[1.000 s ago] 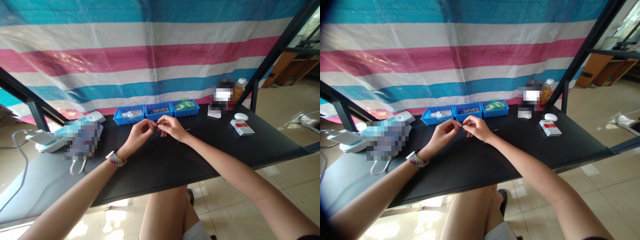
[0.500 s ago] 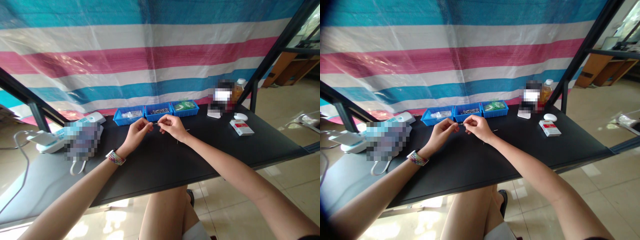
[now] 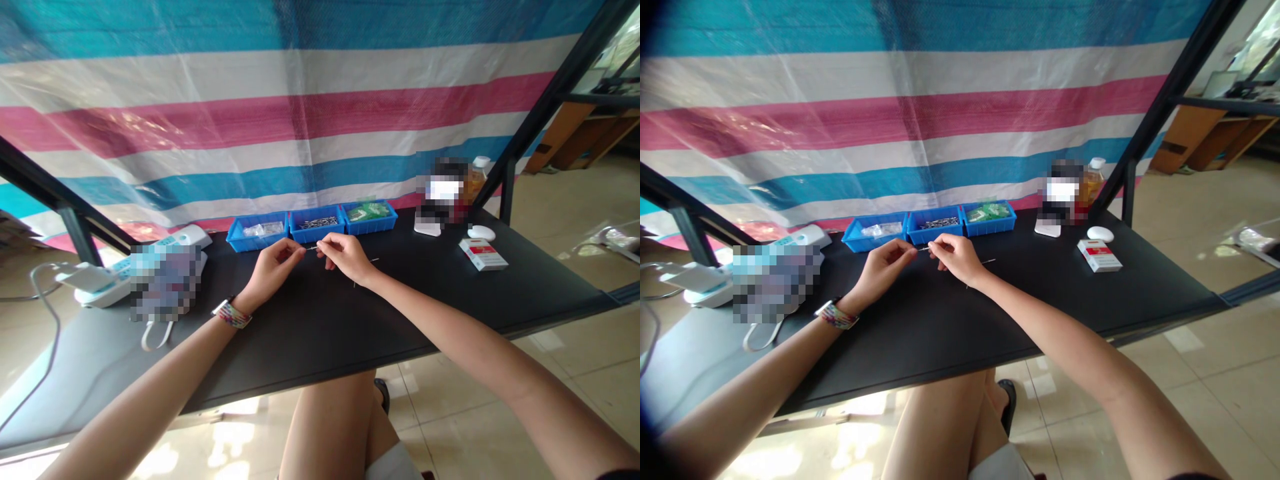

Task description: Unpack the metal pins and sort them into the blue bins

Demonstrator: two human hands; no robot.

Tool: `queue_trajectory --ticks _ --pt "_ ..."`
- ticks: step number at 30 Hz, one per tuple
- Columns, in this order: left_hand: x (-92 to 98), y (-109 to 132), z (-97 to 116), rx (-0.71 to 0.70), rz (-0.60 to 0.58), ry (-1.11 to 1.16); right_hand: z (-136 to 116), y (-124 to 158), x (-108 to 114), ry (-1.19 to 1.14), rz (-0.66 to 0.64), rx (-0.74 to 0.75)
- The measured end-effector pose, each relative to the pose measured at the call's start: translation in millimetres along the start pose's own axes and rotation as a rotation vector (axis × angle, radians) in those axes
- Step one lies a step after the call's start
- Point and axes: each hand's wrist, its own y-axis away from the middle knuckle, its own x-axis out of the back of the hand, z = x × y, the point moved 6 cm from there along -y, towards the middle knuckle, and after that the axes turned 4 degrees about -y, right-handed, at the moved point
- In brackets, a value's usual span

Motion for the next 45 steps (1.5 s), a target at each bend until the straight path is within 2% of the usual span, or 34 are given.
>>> queue_trajectory --ticks 6,12,14,18,21,25,27,31,33,37,40,42,45 --pt "1.6 -0.2 -2.3 0.01 0.017 -0.056 -3.8 0.2 0.4 -0.064 0.029 0.005" --pt "-0.3 1.1 1.1 0.026 0.002 -0.035 -7.5 3.7 -0.7 -0.033 0.01 0.012" --pt "0.4 1.2 2.3 0.028 0.016 -0.003 -9.0 -0.8 2.1 0.007 0.049 0.042" --pt "1.7 1.1 1.9 0.012 0.038 0.066 -14.3 -22.5 18.3 0.224 0.241 0.145" --pt "0.7 0.8 -1.7 0.009 0.015 0.075 -19.0 -36.4 29.0 0.452 0.223 0.219" --pt "0.0 1.1 -5.7 0.023 0.001 0.075 -33.4 -31.6 64.5 0.588 0.305 0.294" --pt "-1.4 1.7 -6.3 0.029 -0.019 0.068 -36.3 -29.5 80.6 0.574 0.227 0.228" --pt "-3.0 3.3 -6.1 0.03 -0.057 0.035 -25.3 -26.0 86.0 0.6 -0.285 -0.053" --pt "-2.9 3.9 -5.6 0.028 -0.062 0.025 -18.8 -20.5 91.6 0.65 -0.415 -0.203" --pt "-3.6 4.3 -4.2 0.031 -0.075 0.002 -13.5 -11.5 110.3 0.804 -0.443 -0.4" --pt "-4.3 4.1 -3.8 0.033 -0.086 -0.022 -12.1 -6.8 114.3 0.916 -0.506 -0.504" --pt "-4.4 4.2 -4.0 0.027 -0.091 -0.039 -14.7 -8.3 107.9 0.926 -0.506 -0.49" --pt "-4.7 4.9 -3.7 0.013 -0.088 -0.037 -22.2 -14.5 83.4 0.764 -0.42 -0.338"
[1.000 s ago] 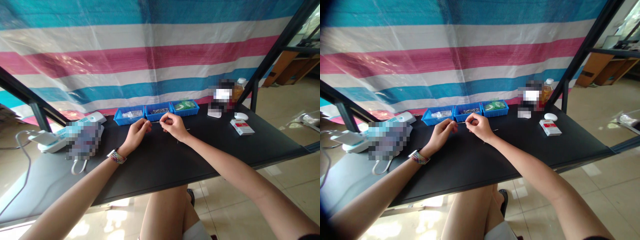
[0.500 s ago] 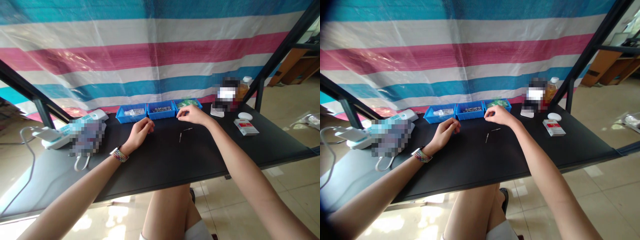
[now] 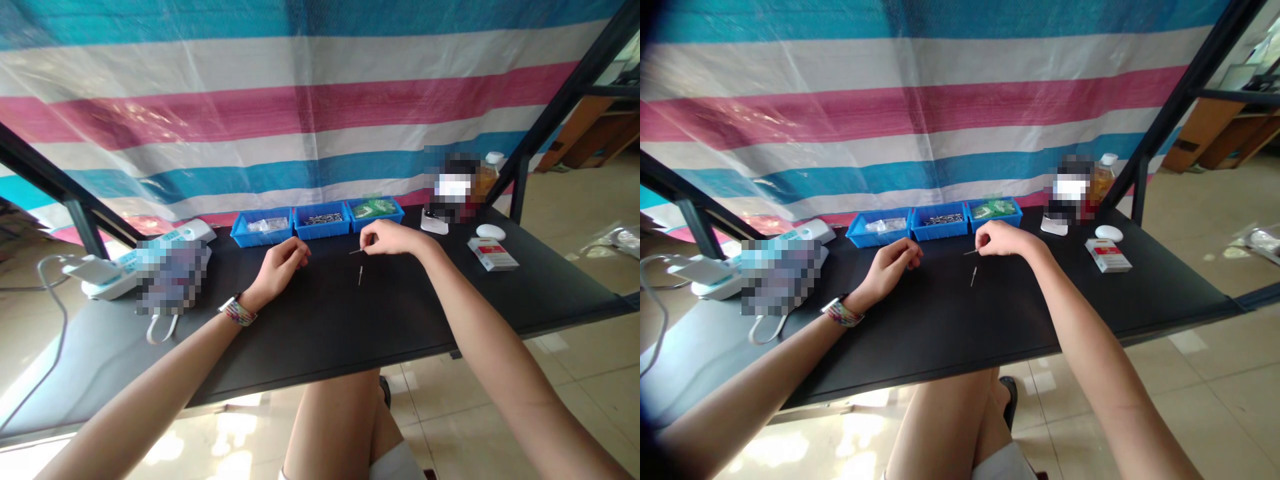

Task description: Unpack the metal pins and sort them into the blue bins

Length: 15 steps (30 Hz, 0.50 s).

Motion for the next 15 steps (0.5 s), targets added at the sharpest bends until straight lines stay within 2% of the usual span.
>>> queue_trajectory --ticks 3,6,9,12,15 --pt "0.5 0.9 3.7 -0.038 0.022 -0.011 -25.5 -7.8 -18.2 -0.267 0.112 0.174" --pt "0.5 1.1 7.9 -0.082 0.025 -0.05 -40.2 -13.7 -40.4 -0.476 0.16 0.264" --pt "0.2 0.4 7.1 -0.089 0.012 -0.091 -42.9 -17.8 -53.9 -0.623 0.21 0.276" --pt "0.4 -0.3 4.1 -0.09 0.01 -0.115 -38.3 -20.6 -56.8 -0.719 0.277 0.255" --pt "0.8 -1.0 1.4 -0.089 0.023 -0.137 -35.5 -22.2 -56.9 -0.763 0.287 0.245"
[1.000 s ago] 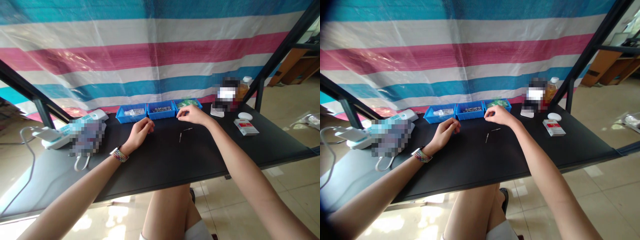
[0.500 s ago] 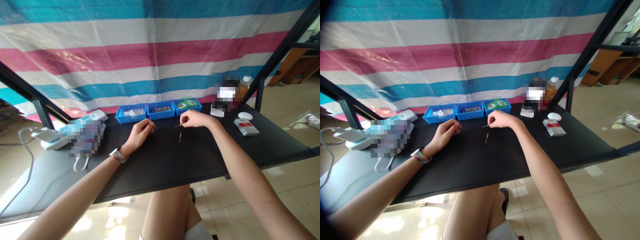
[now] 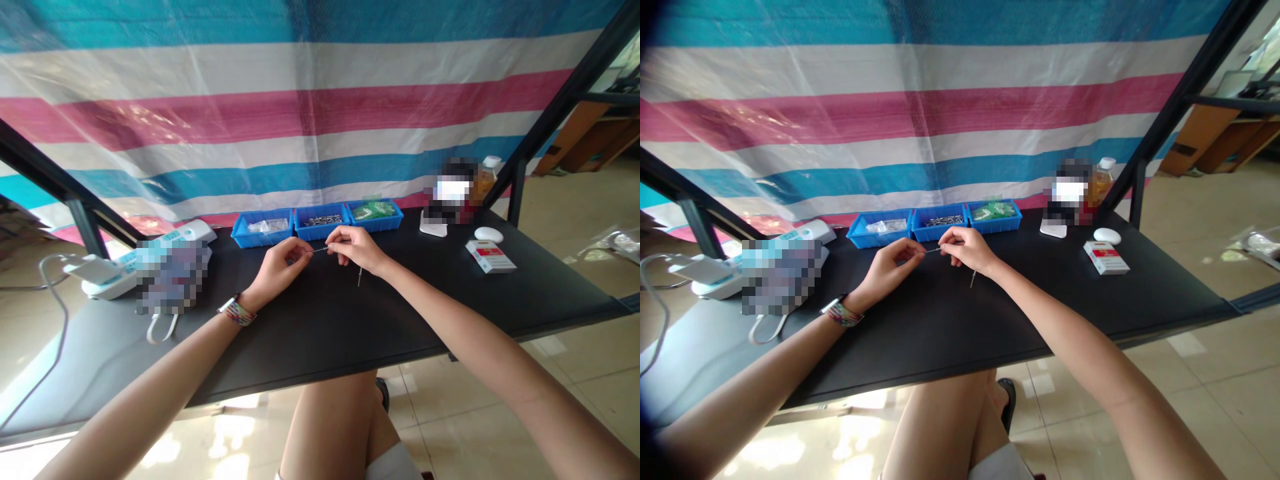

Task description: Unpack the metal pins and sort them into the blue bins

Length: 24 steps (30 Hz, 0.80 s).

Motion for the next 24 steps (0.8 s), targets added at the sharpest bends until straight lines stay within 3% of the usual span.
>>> queue_trajectory --ticks 7,17,21,24 --pt "2.5 -0.9 -6.4 0.032 0.059 -0.045 -3.0 1.5 -4.7 -0.082 -0.011 0.022" --pt "0.5 -1.2 -5.2 0.081 0.027 0.045 -3.0 6.2 -10.0 -0.079 -0.005 0.073" --pt "-0.7 0.0 -2.1 0.078 -0.008 0.091 -7.6 -6.0 5.6 -0.035 0.186 0.17" --pt "-0.8 0.7 -2.6 0.078 -0.028 0.098 -12.7 -17.0 22.6 0.166 0.326 0.212"
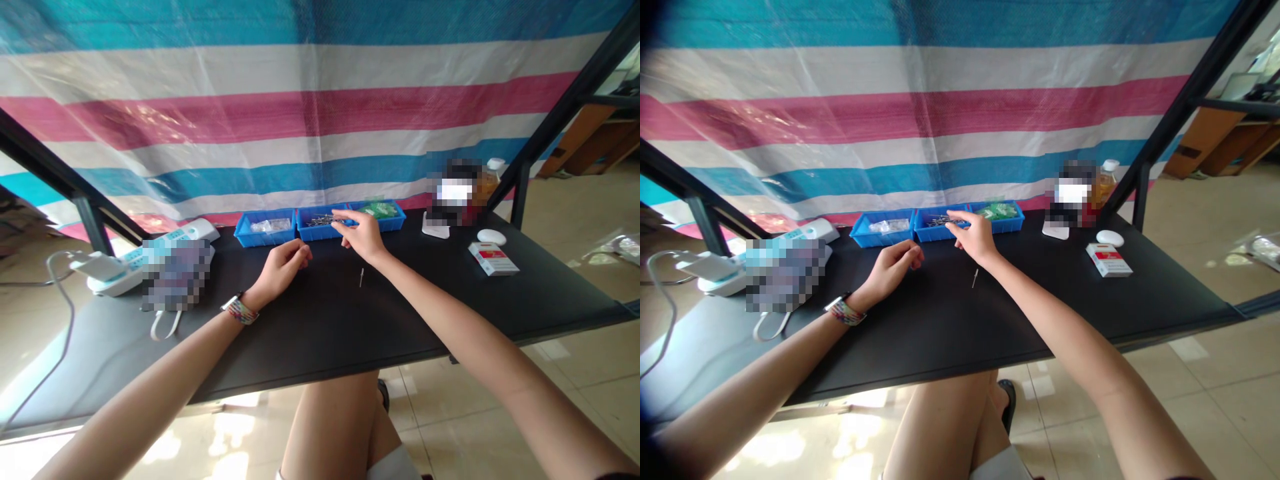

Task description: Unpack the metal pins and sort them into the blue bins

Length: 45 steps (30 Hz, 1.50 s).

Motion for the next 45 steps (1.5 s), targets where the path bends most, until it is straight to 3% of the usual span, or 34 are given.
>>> queue_trajectory --ticks 3,5,6,10,12,14,18,22,31,45 --pt "0.9 0.3 -1.1 -0.001 0.001 -0.009 -4.5 -9.8 17.8 0.215 0.042 0.09" --pt "0.5 0.6 -1.5 -0.005 -0.002 -0.018 -5.5 -12.3 30.5 0.269 -0.024 0.086" --pt "-0.2 0.8 -1.7 -0.006 -0.007 -0.023 -3.8 -12.3 33.8 0.278 -0.125 0.043" --pt "-3.0 1.7 -1.4 -0.005 -0.029 -0.035 8.0 6.9 29.5 0.324 -0.799 -0.223" --pt "-2.7 1.8 0.0 -0.007 -0.028 -0.036 8.6 15.4 28.6 0.355 -0.959 -0.265" --pt "-1.9 1.6 1.8 -0.007 -0.024 -0.039 8.7 17.9 26.8 0.383 -0.997 -0.27" --pt "-1.2 1.0 4.1 -0.003 -0.022 -0.041 9.7 18.8 21.2 0.388 -0.985 -0.264" --pt "-1.3 1.2 3.8 -0.003 -0.02 -0.032 7.7 19.1 11.6 0.324 -0.87 -0.249" --pt "-4.8 2.5 12.4 -0.072 -0.064 -0.061 2.7 34.3 -31.7 -0.193 -0.536 -0.261" --pt "-1.2 -0.4 3.7 -0.057 -0.015 -0.163 3.4 34.5 -29.9 -0.304 -0.361 -0.254"
